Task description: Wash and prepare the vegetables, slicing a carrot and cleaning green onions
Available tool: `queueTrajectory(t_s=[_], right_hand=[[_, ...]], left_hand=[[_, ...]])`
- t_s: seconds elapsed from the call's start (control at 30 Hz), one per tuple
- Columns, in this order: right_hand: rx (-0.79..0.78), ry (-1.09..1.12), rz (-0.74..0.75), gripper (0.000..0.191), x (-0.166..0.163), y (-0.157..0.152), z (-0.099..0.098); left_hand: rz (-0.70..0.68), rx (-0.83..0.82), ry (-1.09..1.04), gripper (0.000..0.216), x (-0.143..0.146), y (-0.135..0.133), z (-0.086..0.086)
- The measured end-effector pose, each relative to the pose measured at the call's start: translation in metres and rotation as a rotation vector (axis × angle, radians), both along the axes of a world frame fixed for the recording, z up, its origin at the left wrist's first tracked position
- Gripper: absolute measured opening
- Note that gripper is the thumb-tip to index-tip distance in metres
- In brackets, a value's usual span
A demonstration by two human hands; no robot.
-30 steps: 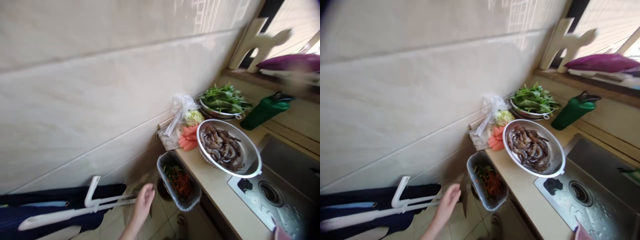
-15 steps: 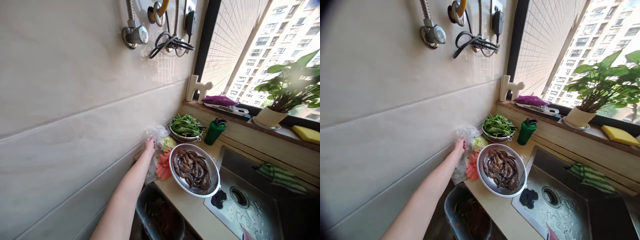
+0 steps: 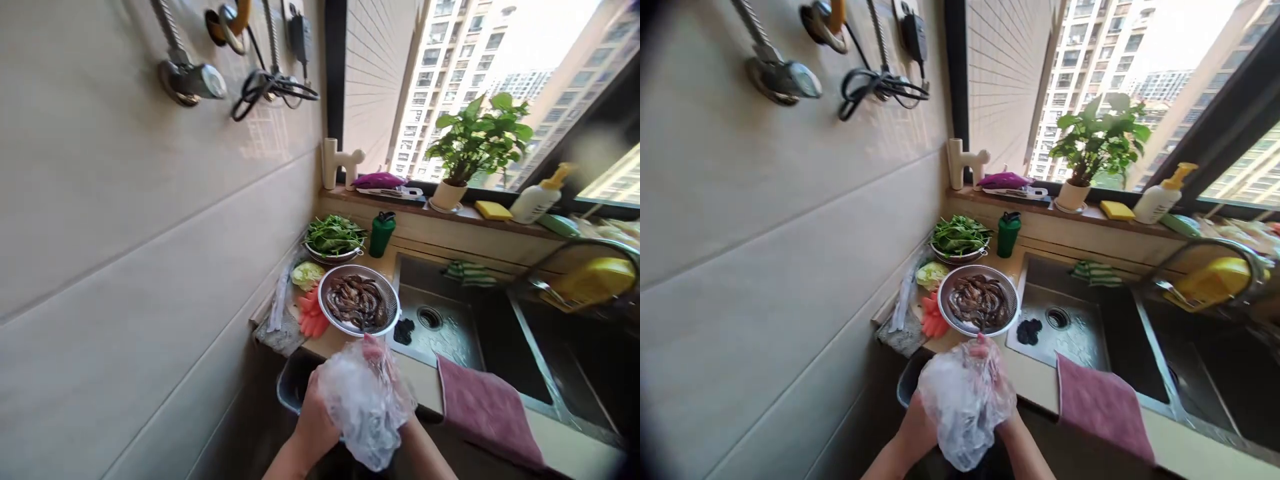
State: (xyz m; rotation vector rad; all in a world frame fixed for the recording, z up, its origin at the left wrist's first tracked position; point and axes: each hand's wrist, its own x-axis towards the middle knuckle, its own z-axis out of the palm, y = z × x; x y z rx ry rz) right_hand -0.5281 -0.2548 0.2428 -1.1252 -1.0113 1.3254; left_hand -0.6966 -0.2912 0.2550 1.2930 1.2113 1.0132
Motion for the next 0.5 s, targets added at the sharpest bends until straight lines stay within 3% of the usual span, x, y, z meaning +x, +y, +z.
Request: queueTrajectory(t_s=[0.1,0.2,0.33,0.4,0.5], right_hand=[[-0.098,0.095,-0.055,0.038,0.022,-0.014,0.004],[-0.163,0.286,-0.255,0.031,0.055,-0.039,-0.001],[-0.222,0.409,-0.416,0.031,0.1,-0.077,0.002],[-0.223,0.399,-0.417,0.034,0.121,-0.101,0.01],[-0.232,0.374,-0.381,0.029,0.157,-0.148,0.021]], left_hand=[[-0.038,0.023,-0.001,0.009,0.021,0.003,-0.002],[-0.01,-0.007,-0.131,0.014,0.046,0.01,-0.006],[0.079,-0.316,-0.534,0.027,0.101,0.019,-0.01],[-0.044,-0.507,-0.657,0.029,0.136,0.019,-0.006],[-0.38,-0.766,-0.666,0.033,0.191,0.008,0.004]])
